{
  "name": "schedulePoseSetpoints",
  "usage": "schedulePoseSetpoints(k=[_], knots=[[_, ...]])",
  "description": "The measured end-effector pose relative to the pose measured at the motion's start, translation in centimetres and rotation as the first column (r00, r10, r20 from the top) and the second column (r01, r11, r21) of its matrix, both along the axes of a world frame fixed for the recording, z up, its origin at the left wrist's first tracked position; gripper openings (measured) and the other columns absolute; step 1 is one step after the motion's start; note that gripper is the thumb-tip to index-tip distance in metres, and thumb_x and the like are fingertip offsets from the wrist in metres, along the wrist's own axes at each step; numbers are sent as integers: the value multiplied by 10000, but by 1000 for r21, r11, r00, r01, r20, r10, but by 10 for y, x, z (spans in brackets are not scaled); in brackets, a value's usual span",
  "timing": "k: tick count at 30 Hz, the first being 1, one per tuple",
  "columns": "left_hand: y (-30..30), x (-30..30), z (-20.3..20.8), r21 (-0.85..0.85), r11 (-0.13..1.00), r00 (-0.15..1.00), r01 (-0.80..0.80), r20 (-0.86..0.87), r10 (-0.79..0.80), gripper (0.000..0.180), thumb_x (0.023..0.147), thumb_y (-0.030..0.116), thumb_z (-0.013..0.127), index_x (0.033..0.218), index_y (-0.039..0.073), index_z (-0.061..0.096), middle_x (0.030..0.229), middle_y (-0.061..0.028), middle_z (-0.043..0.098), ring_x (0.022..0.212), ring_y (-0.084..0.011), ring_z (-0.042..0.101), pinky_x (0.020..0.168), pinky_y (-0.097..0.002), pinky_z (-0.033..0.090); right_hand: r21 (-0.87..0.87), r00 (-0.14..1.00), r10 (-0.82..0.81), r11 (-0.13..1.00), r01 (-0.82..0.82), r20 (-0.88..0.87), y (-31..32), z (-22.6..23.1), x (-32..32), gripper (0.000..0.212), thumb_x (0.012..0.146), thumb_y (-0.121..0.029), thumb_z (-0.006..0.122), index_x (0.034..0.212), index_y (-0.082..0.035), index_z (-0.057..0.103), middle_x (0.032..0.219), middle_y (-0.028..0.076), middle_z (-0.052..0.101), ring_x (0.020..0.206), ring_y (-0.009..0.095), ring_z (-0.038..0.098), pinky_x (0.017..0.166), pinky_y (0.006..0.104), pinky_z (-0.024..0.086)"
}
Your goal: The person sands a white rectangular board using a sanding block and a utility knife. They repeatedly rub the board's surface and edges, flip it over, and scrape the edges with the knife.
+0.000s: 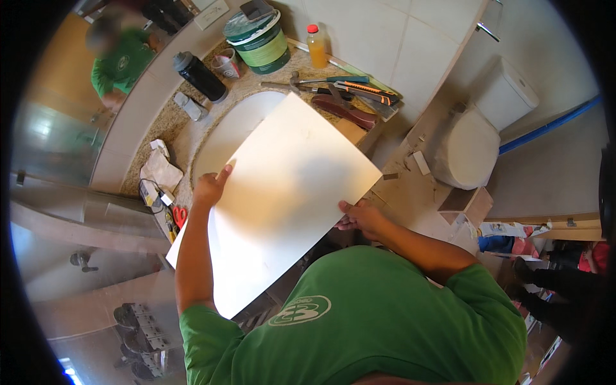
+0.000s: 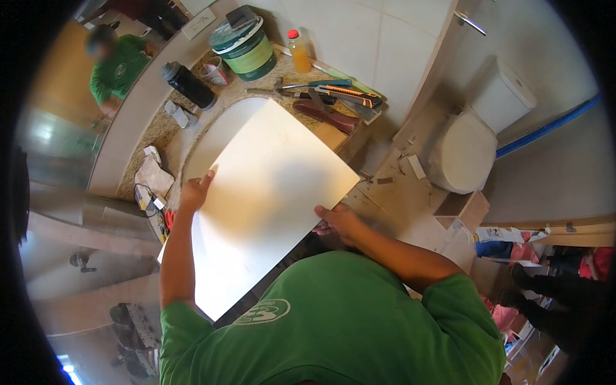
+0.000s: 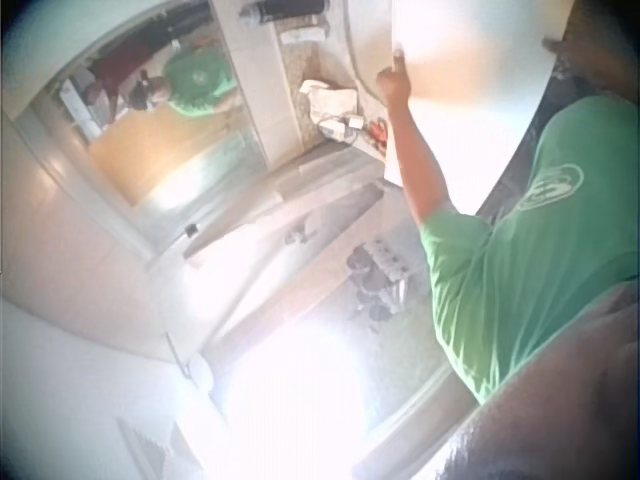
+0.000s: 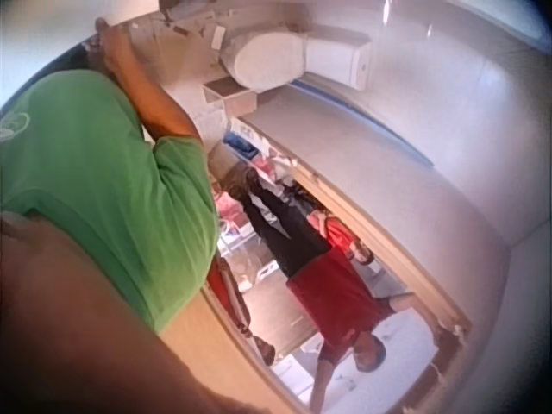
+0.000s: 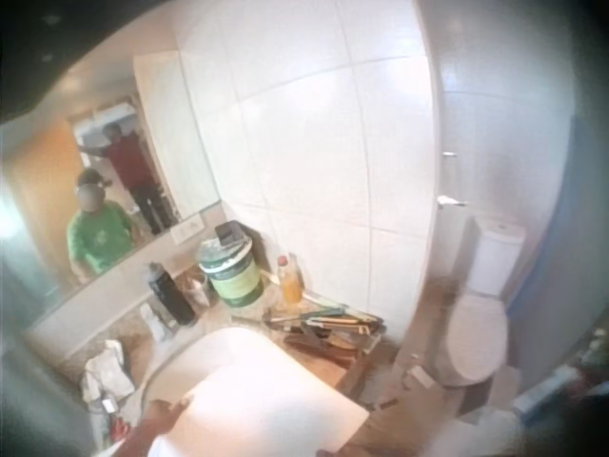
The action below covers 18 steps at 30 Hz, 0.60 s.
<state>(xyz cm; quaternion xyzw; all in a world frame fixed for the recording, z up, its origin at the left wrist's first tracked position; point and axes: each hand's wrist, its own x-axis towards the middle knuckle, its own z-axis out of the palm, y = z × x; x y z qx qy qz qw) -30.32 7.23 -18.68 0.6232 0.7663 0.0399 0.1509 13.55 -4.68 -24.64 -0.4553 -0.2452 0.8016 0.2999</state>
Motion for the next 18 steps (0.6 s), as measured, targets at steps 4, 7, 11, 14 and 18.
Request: schedulePoseSetpoints(k=[4,7,11,14,18], knots=[[-23,15,78,144,988,999,-45,30,42,826,981,731,490,861,-57,707,729,-242,654,711,-353,640,734,-476,502,185,987,-64,982,35,150,15,40,9,350,1001,-411,692,1083,-71,674,936,35,733,745,127,675,681,283,569],[-43,35,144,353,933,987,-74,160,18,853,983,740,476,798,-65,692,734,-260,658,727,-362,657,710,-475,512,444,974,-215,881,163,70,35,96,27,341,983,-397,721,1046,-64,680,913,14,705,708,99,625,623,260,521],[-69,57,252,514,857,995,-41,95,-9,784,1024,682,472,889,-60,685,690,-153,605,707,-225,591,705,-397,502,668,906,-383,629,397,-178,82,196,38,408,974,-416,727,1158,-57,665,1079,52,704,963,136,650,829,283,528],[-97,80,310,713,699,998,-54,26,51,799,999,730,464,1041,-33,699,807,-147,655,826,-235,635,784,-373,508,723,867,-344,485,492,-360,114,283,42,427,1002,-388,696,1247,-42,649,1181,60,679,1094,164,627,988,310,485],[-126,97,360,799,570,981,-192,163,102,882,906,827,512,1231,32,709,1027,-167,730,1015,-307,687,949,-434,505,833,856,-223,217,509,-465,119,376,23,499,1043,-345,596,1361,37,549,1335,211,631,1224,310,614,1078,420,475]])
